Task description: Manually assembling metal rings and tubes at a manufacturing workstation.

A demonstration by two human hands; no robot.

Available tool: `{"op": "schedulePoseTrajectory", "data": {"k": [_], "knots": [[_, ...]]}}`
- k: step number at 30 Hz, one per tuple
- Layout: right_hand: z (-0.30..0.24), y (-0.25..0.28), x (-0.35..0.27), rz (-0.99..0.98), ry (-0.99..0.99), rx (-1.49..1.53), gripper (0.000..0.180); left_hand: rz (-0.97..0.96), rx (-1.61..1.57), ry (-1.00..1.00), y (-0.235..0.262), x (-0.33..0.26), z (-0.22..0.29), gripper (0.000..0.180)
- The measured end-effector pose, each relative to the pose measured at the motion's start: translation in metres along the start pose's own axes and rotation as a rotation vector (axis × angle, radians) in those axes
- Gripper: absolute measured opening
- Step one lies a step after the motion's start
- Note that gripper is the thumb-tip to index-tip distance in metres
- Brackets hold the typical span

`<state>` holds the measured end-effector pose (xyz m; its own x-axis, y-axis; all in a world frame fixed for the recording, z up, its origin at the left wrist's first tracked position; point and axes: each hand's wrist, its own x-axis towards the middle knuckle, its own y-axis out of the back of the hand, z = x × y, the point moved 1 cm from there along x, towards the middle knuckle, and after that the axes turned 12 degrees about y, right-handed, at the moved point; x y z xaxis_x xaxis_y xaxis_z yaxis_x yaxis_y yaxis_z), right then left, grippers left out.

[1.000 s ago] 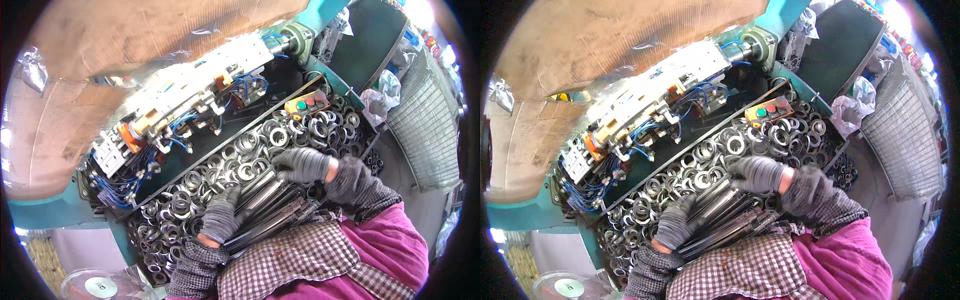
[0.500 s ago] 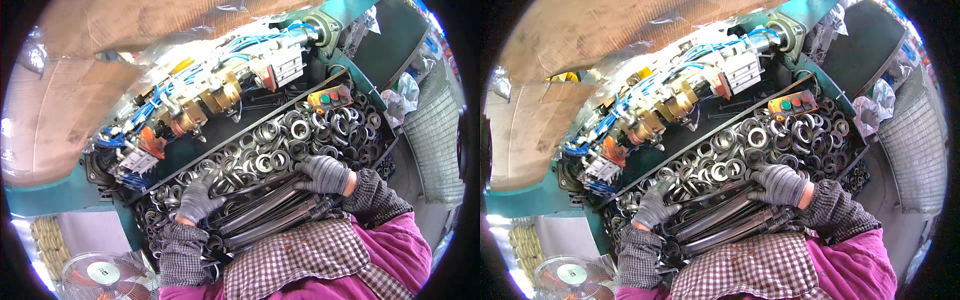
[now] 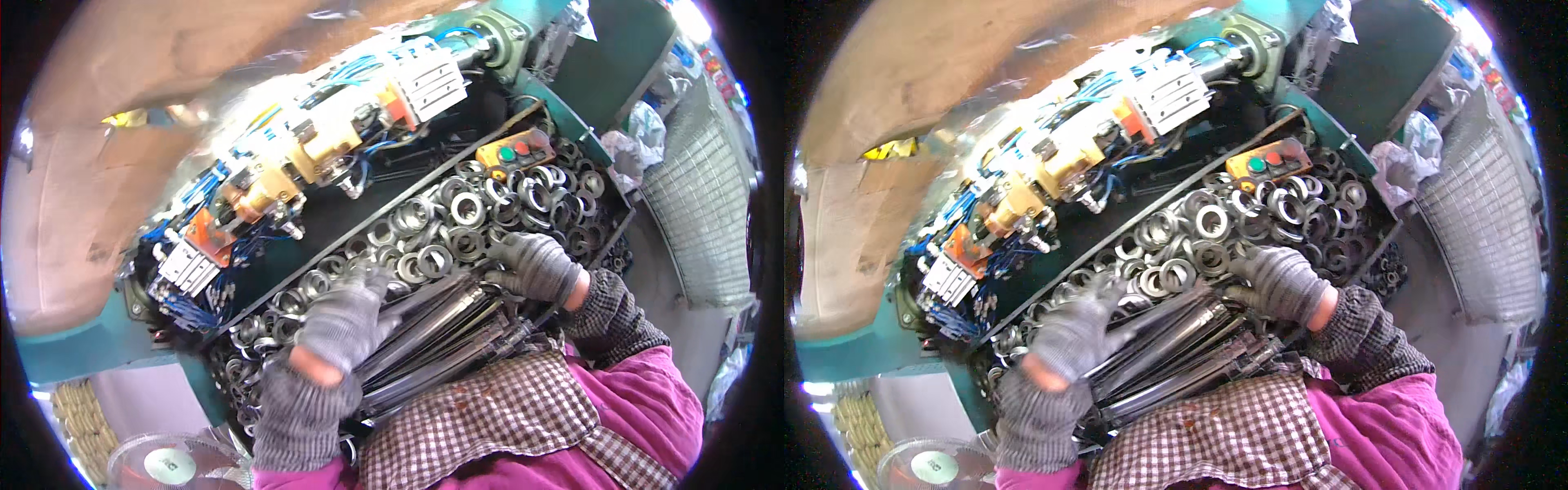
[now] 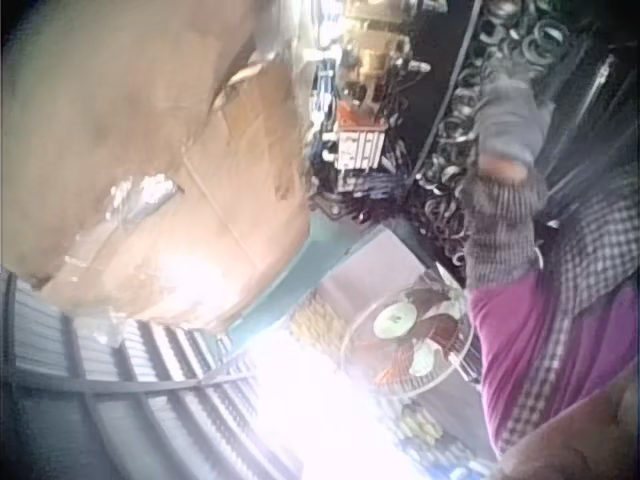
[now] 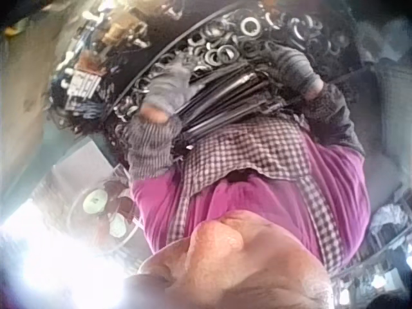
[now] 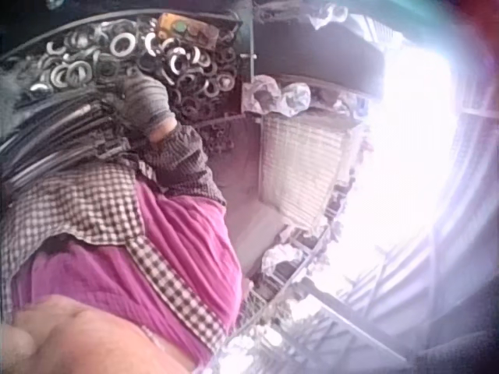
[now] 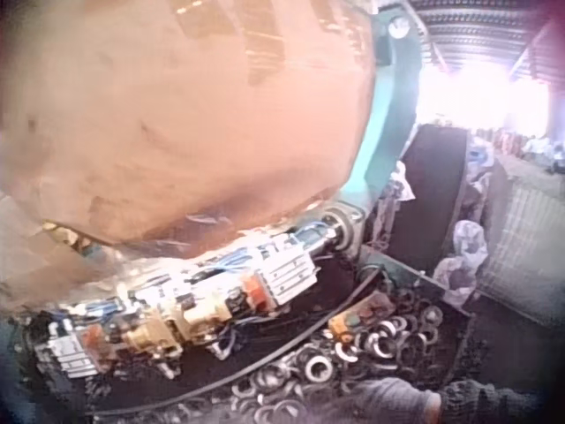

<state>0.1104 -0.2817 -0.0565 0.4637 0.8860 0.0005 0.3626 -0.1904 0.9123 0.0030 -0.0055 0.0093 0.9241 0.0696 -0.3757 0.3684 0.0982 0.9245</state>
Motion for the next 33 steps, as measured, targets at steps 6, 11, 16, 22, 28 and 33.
{"op": "schedulePoseTrajectory", "data": {"k": [6, 11, 16, 22, 28, 33], "knots": [[-0.005, 0.000, 0.008, -0.019, 0.001, -0.114, 0.044, 0.214, -0.290, -0.402, 0.125, -0.087, 0.052, 0.044], [-0.008, 0.002, 0.004, -0.029, -0.048, -0.112, 0.041, 0.519, -0.135, -0.831, 0.109, -0.093, 0.057, 0.032], [-0.006, -0.004, 0.003, -0.063, -0.024, -0.108, 0.046, 0.497, 0.147, -0.683, 0.094, -0.097, 0.081, 0.032], [-0.011, -0.008, 0.009, -0.063, -0.031, -0.159, 0.049, 0.558, 0.392, -0.613, 0.088, -0.105, 0.098, 0.033], [-0.015, -0.005, 0.010, 0.028, -0.033, -0.134, 0.047, 0.654, 0.621, -0.604, 0.082, -0.108, 0.103, 0.034], [-0.016, -0.008, 0.017, -0.079, -0.024, -0.195, 0.051, 0.686, 0.787, -0.576, 0.085, -0.110, 0.106, 0.034]]}}
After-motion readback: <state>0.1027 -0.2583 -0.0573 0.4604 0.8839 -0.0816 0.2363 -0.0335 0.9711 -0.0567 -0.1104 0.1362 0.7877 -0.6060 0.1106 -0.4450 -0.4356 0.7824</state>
